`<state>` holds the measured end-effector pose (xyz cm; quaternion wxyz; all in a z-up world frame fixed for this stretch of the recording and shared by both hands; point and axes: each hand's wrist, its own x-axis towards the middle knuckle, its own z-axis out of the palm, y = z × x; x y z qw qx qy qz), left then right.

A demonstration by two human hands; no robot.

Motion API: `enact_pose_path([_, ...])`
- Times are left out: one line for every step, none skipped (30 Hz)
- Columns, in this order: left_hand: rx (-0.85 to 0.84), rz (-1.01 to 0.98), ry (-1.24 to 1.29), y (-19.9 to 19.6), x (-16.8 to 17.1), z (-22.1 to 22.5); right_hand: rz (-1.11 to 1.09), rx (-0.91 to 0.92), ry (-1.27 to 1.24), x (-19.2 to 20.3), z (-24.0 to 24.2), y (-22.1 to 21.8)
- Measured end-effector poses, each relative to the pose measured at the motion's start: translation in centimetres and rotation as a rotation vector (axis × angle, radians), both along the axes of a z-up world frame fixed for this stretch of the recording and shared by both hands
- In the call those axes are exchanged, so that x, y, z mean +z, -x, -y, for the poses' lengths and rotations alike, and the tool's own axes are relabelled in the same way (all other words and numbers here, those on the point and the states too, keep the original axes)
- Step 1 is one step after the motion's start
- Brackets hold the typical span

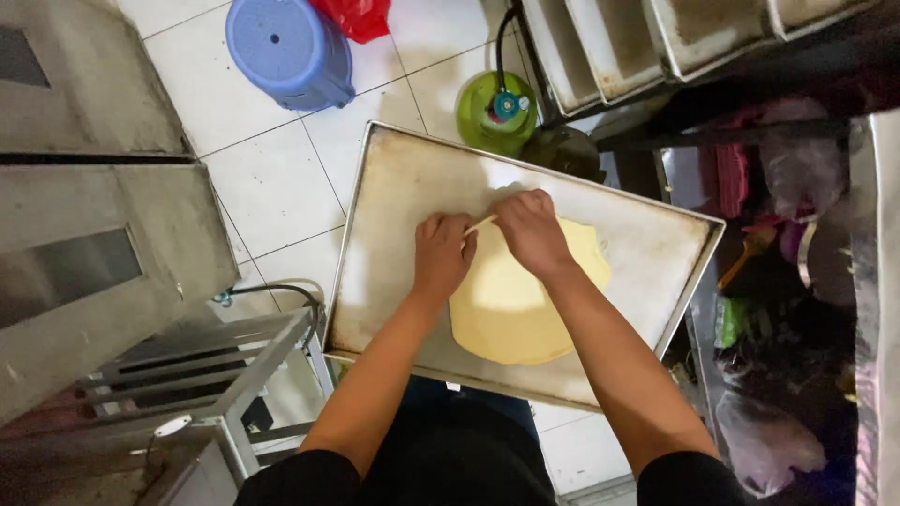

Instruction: The person cleans a metal baking tray using a cloth, then uses a rolling pin to flatten a ball of dough on a stainless steel table, and finally transfers the flattened dough onto the tray.

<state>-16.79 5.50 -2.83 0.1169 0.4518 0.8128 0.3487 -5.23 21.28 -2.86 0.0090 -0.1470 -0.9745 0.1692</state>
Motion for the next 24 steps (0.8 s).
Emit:
enact_pose_path([0.016,0.002,-0.002,1.3,-0.7,-0.8,0.002,0.016,-0.002,-0.4,-0.9,1.3])
enact_pose_path([-0.003,-0.052,0.022,1.6,-1.1,-0.6,0.027,-0.011,-0.016,-0.6,-0.8,1.7])
enact_pose_path([-0.022,-0.105,0.046,1.9,-1.5,-0.4,0.052,-0.039,-0.03,-0.9,-0.6,2.0])
enact_pose_path([0.001,-0.1,0.051,1.5,-1.3,0.4,0.055,-0.014,-0.027,0.5,0.2,2.4])
enact_pose_path([0.072,-0.062,0.061,1.2,-0.9,1.2,0.081,-0.099,-0.022,2.0,1.0,2.8])
enact_pose_path([0.137,-0.04,0.054,1.8,-0.6,1.3,0.089,-0.19,-0.031,3.5,1.3,4.0])
enact_pose_path([0.155,-0.052,0.042,1.9,0.1,1.9,0.075,-0.174,-0.041,3.9,1.4,4.7])
enact_pose_path([0.197,-0.068,0.058,1.1,0.9,3.0,0.076,0.027,-0.047,4.4,2.0,4.7])
enact_pose_path([0.24,-0.083,0.074,0.3,1.6,4.2,0.074,0.228,-0.052,4.9,2.7,4.6])
enact_pose_path([0.259,-0.079,0.079,-1.0,1.5,5.0,0.078,0.247,-0.049,4.8,3.4,4.6])
enact_pose_path([0.253,-0.109,0.033,-2.2,1.5,5.7,0.038,0.37,-0.085,4.8,4.1,4.6])
enact_pose_path([0.242,-0.15,-0.028,-2.8,1.2,5.7,-0.012,0.485,-0.136,4.8,4.3,5.0])
enact_pose_path([0.255,-0.155,-0.037,-3.6,0.1,5.8,-0.016,0.497,-0.147,4.8,4.1,5.2])
enact_pose_path([0.26,-0.219,-0.008,-4.8,-1.0,5.9,-0.001,0.536,-0.2,4.9,3.9,5.1])
enact_pose_path([0.265,-0.283,0.023,-6.0,-2.1,6.1,0.013,0.575,-0.254,5.0,3.8,4.9])
enact_pose_path([0.283,-0.274,0.028,-6.2,-2.7,5.9,0.02,0.593,-0.251,4.8,3.8,5.0])
enact_pose_path([0.309,-0.225,0.056,-6.4,-3.3,5.8,0.034,0.592,-0.273,4.5,3.8,5.1])
enact_pose_path([0.337,-0.182,0.08,-6.2,-4.1,5.5,0.042,0.592,-0.298,4.1,3.6,5.6])
enact_pose_path([0.357,-0.179,0.081,-4.9,-3.1,5.5,0.041,0.612,-0.299,2.7,3.1,5.9])
enact_pose_path([0.393,-0.183,0.07,-3.9,-2.1,5.8,0.11,0.574,-0.26,1.2,3.0,5.9])
enact_pose_path([0.429,-0.186,0.059,-3.0,-1.1,6.1,0.178,0.536,-0.222,-0.2,2.7,5.8])
enact_pose_path([0.434,-0.174,0.067,-3.0,-1.2,6.6,0.189,0.545,-0.215,1.1,3.4,6.2])
enact_pose_path([0.426,-0.175,0.059,-3.0,-1.3,7.0,0.307,0.472,-0.147,2.5,4.0,6.6])
enact_pose_path([0.42,-0.197,0.04,-1.7,-1.6,7.0,0.404,0.396,-0.093,3.8,4.2,8.3])
